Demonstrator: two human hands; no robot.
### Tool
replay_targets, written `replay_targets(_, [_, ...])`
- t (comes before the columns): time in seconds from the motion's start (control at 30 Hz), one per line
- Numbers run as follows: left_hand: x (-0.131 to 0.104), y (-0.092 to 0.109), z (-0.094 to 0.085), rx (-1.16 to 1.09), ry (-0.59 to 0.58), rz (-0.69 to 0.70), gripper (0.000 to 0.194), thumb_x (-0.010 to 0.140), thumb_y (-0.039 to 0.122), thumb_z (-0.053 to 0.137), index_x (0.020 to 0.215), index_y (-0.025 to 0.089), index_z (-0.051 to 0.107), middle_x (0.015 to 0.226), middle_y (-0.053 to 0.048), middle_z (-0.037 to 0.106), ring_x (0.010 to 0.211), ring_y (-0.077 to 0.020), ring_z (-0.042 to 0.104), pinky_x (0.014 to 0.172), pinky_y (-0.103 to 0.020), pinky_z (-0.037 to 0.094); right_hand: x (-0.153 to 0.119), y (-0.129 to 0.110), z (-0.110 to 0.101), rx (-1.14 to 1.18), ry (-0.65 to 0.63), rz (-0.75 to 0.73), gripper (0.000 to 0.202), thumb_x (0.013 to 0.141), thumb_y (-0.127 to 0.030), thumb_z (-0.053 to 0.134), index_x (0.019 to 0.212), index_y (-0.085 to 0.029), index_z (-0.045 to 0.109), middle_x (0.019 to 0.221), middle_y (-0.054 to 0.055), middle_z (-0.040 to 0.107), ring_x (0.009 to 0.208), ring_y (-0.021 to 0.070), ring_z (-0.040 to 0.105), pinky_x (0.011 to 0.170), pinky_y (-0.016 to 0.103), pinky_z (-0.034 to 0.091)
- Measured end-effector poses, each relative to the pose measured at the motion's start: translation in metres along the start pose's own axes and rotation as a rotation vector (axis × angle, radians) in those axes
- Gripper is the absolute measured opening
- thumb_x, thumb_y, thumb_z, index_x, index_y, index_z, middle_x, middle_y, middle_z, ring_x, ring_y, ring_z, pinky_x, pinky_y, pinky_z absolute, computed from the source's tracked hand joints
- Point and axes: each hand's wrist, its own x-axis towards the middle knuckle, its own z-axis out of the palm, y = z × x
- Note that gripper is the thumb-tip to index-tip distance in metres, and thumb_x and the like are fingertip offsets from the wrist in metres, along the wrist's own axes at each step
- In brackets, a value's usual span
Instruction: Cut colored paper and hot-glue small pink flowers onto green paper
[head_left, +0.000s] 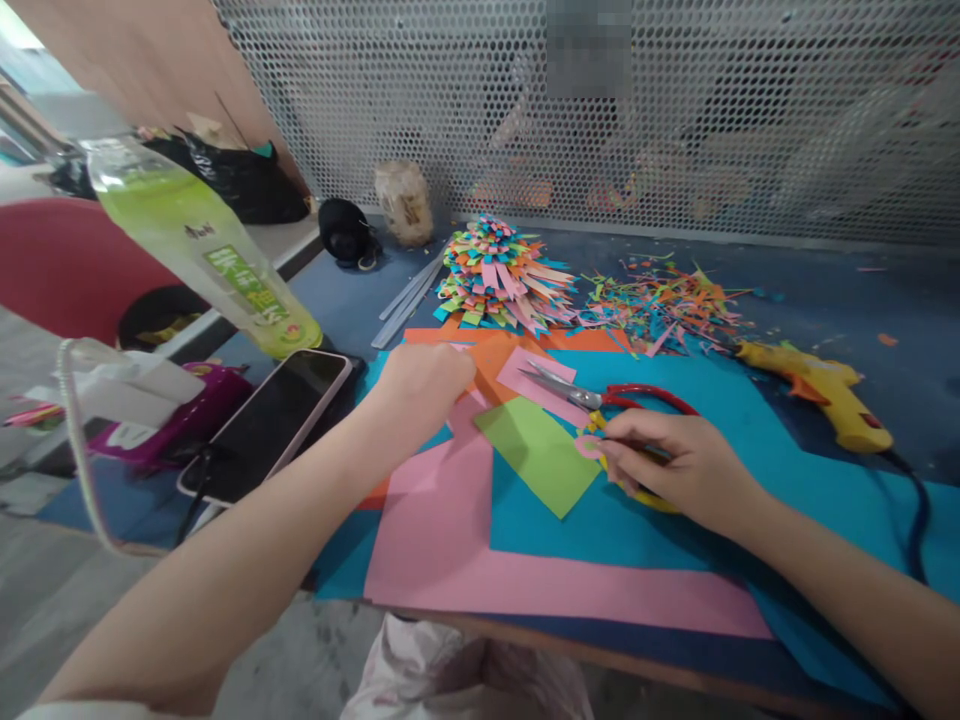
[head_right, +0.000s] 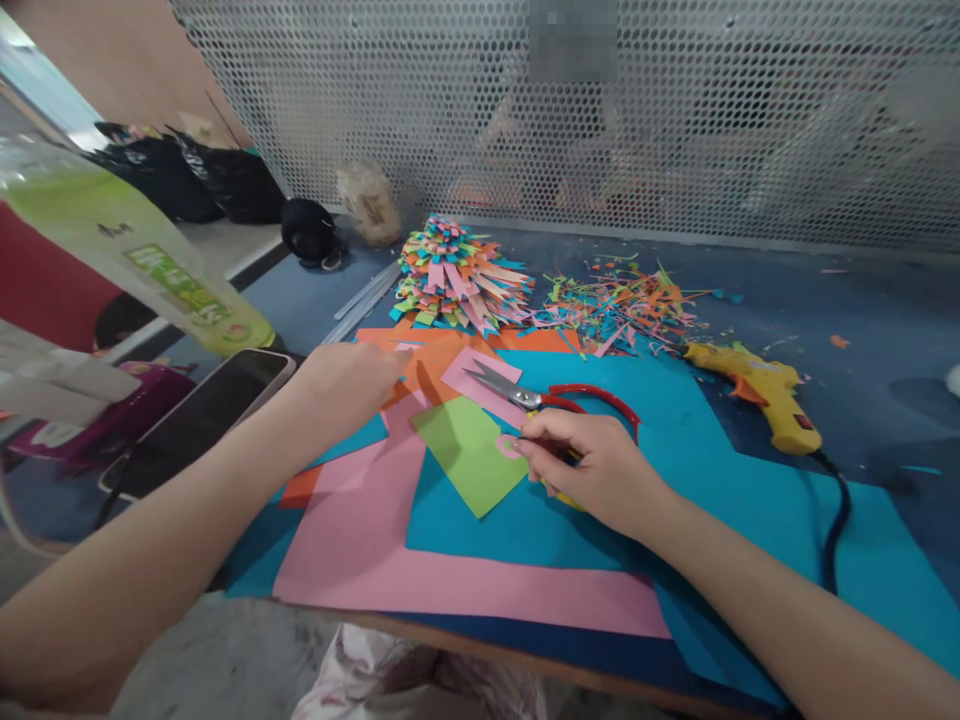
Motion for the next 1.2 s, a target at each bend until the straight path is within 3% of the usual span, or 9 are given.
replay_targets(0.17, [0.001,-0.002,-0.005,0.027,-0.01,-0.018,0.043,0.082,0.003,0.039,0.109,0.018,0.068,0.079,-0.011,0.072,0.086,-0.0286,0.07,0.065,-0.031,0.048,0.001,-0.003,0.0,-0.024,-0.001,-0.02,0.035,0.085,-0.052,0.059,0.069,-0.021,0.058,0.053,-0.001,0.058,0.044,0.0098,0.053,0.046,0.022,0.042])
replay_targets(0.3, [0.003,-0.003,-0.01,-0.008,-0.02,-0.044,0.043,0.083,0.003,0.038,0.113,0.016,0.065,0.088,-0.014,0.073,0.088,-0.0315,0.07,0.064,-0.033,0.049,0.001,-0.003,0.0,-0.037,0.004,-0.04,0.035,0.086,-0.05,0.058,0.067,-0.021,0.057,0.052,-0.002,0.057,0.044,0.0097,0.053,0.047,0.022,0.042])
replay_targets(0.53, [0.012,-0.011,-0.008,-0.052,0.097,-0.123,0.038,0.092,0.02,0.043,0.129,0.018,0.053,0.107,-0.013,0.071,0.096,-0.0275,0.069,0.069,-0.03,0.051,0.001,-0.004,0.0,-0.029,0.0,-0.035,0.034,0.086,-0.049,0.059,0.065,-0.022,0.055,0.05,-0.003,0.055,0.044,0.0105,0.054,0.048,0.024,0.044])
replay_targets(0.67, [0.005,-0.007,-0.013,-0.069,0.002,-0.13,0.038,0.093,0.021,0.042,0.13,0.019,0.053,0.106,-0.012,0.072,0.096,-0.0273,0.069,0.069,-0.03,0.051,0.002,-0.005,0.0,-0.035,-0.003,-0.053,0.035,0.086,-0.049,0.057,0.065,-0.021,0.055,0.051,-0.003,0.057,0.043,0.0094,0.052,0.046,0.022,0.042])
replay_targets(0.8, [-0.005,-0.001,-0.011,-0.04,-0.028,-0.08,0.034,0.09,0.018,0.045,0.119,0.019,0.062,0.095,-0.013,0.072,0.089,-0.0302,0.07,0.064,-0.03,0.049,0.002,-0.003,0.0,-0.025,-0.01,-0.056,0.033,0.087,-0.046,0.057,0.066,-0.021,0.055,0.052,-0.002,0.057,0.043,0.0096,0.053,0.046,0.023,0.043])
replay_targets(0.97, [-0.002,-0.001,-0.001,0.005,0.036,-0.027,0.048,0.084,0.006,0.041,0.125,0.022,0.06,0.077,-0.01,0.07,0.079,-0.0286,0.071,0.062,-0.031,0.046,0.002,-0.002,0.001,-0.022,-0.009,-0.035,0.034,0.086,-0.049,0.057,0.066,-0.021,0.054,0.052,-0.003,0.055,0.043,0.0101,0.055,0.046,0.023,0.044])
replay_targets(1.2, [0.001,0.003,-0.007,0.021,-0.006,0.02,0.045,0.081,-0.001,0.036,0.117,0.012,0.061,0.086,-0.013,0.072,0.088,-0.0294,0.07,0.061,-0.031,0.045,0.002,-0.006,0.0,-0.07,-0.01,-0.059,0.033,0.087,-0.046,0.056,0.066,-0.021,0.055,0.051,-0.003,0.056,0.043,0.0094,0.054,0.046,0.021,0.042])
